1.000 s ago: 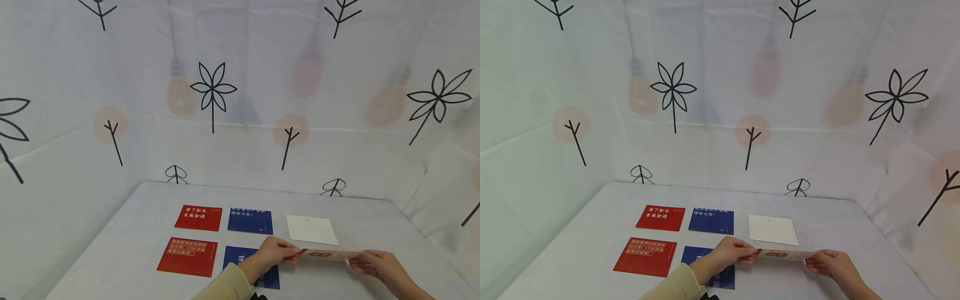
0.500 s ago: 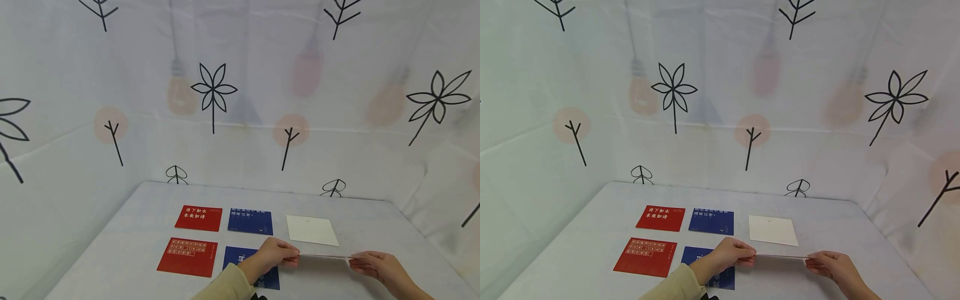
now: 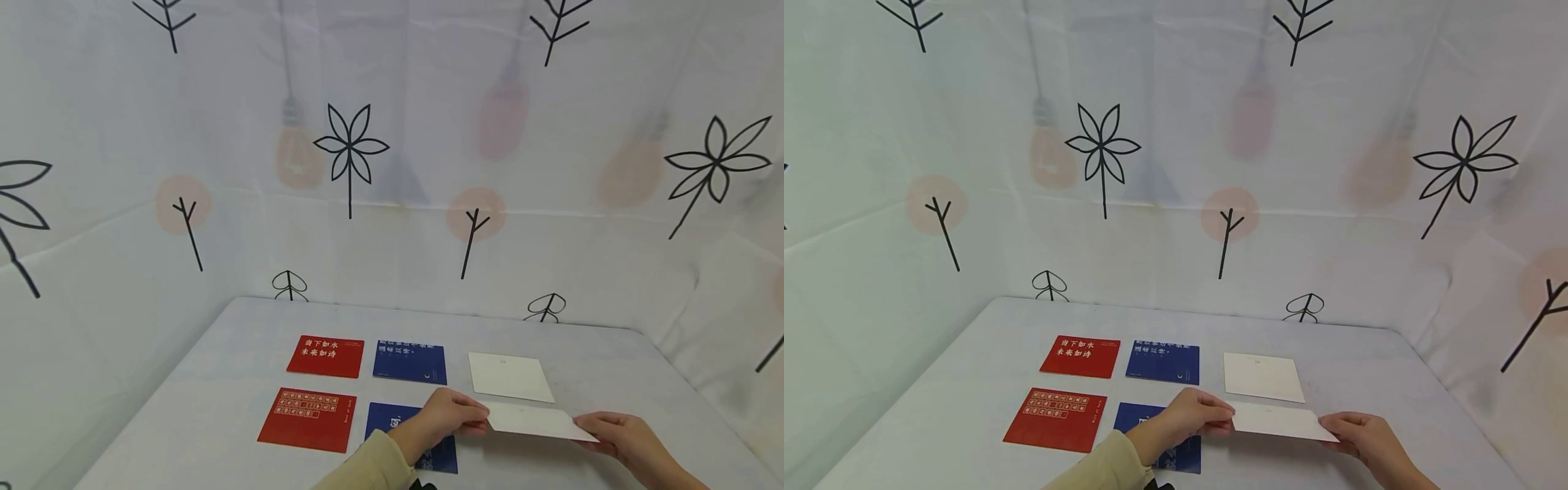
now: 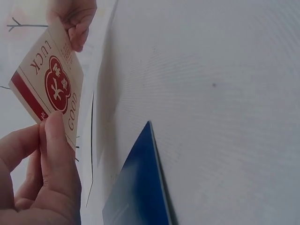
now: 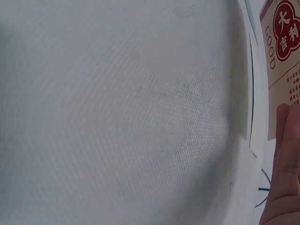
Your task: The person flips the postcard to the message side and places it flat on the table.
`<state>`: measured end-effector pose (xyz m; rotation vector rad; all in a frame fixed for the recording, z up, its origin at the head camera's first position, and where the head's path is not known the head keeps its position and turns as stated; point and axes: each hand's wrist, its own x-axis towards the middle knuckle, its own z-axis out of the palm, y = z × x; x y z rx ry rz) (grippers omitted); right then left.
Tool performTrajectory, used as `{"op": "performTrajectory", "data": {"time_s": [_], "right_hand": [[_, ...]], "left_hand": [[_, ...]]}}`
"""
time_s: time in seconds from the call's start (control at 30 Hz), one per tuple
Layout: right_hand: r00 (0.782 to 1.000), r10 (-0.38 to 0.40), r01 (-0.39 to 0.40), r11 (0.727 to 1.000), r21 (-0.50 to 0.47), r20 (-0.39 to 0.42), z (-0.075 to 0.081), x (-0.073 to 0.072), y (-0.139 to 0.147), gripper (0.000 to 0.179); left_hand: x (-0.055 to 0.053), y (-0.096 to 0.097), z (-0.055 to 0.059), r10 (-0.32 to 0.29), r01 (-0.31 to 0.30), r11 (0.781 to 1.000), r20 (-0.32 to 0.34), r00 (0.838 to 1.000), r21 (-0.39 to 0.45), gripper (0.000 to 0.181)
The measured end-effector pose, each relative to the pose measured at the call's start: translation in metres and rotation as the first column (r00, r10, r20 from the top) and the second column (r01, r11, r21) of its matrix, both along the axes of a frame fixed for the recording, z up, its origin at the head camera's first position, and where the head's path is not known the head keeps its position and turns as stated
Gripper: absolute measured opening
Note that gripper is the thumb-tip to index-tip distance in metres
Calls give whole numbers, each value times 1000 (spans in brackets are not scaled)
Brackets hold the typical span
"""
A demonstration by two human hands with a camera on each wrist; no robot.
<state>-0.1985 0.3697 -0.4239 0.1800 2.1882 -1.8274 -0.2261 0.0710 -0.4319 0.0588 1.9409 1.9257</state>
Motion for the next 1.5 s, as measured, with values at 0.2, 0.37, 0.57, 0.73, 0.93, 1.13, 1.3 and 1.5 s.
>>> {"op": "performTrajectory", "data": {"time_s": [0.2, 0.37, 0.57, 0.73, 0.93, 1.13, 1.3, 1.5], "right_hand": [[999, -50, 50, 994, 101, 2, 0, 0, -4, 24], [995, -96, 93, 983, 158, 13, -3, 1, -10, 30], [1000, -25, 23, 988, 151, 13, -6, 1, -8, 46], [998, -66, 60, 979, 197, 26, -7, -1, -14, 45], [994, -107, 93, 953, 290, 33, -12, -2, -20, 51], [997, -73, 57, 907, 416, 22, -15, -4, -23, 49], [998, -56, 36, 893, 449, 30, -18, -4, -23, 46], [998, -57, 40, 886, 462, 22, -20, -5, -23, 44]], "left_hand": [[3, 0, 1, 0, -1, 998, -14, 1000, -62, 4], [6, 1, 2, -7, 2, 994, -37, 999, -114, 7], [9, 1, 3, -13, 7, 994, -49, 999, -112, 26], [8, 2, 1, -16, 11, 996, -49, 999, -92, 32], [11, 1, -1, -37, 29, 994, -66, 997, -109, 31], [12, 3, 2, -57, 47, 984, -57, 997, -174, 33], [12, 5, 3, -82, 69, 969, -44, 996, -236, 33], [10, 8, 3, -95, 78, 958, -48, 994, -276, 34]]}}
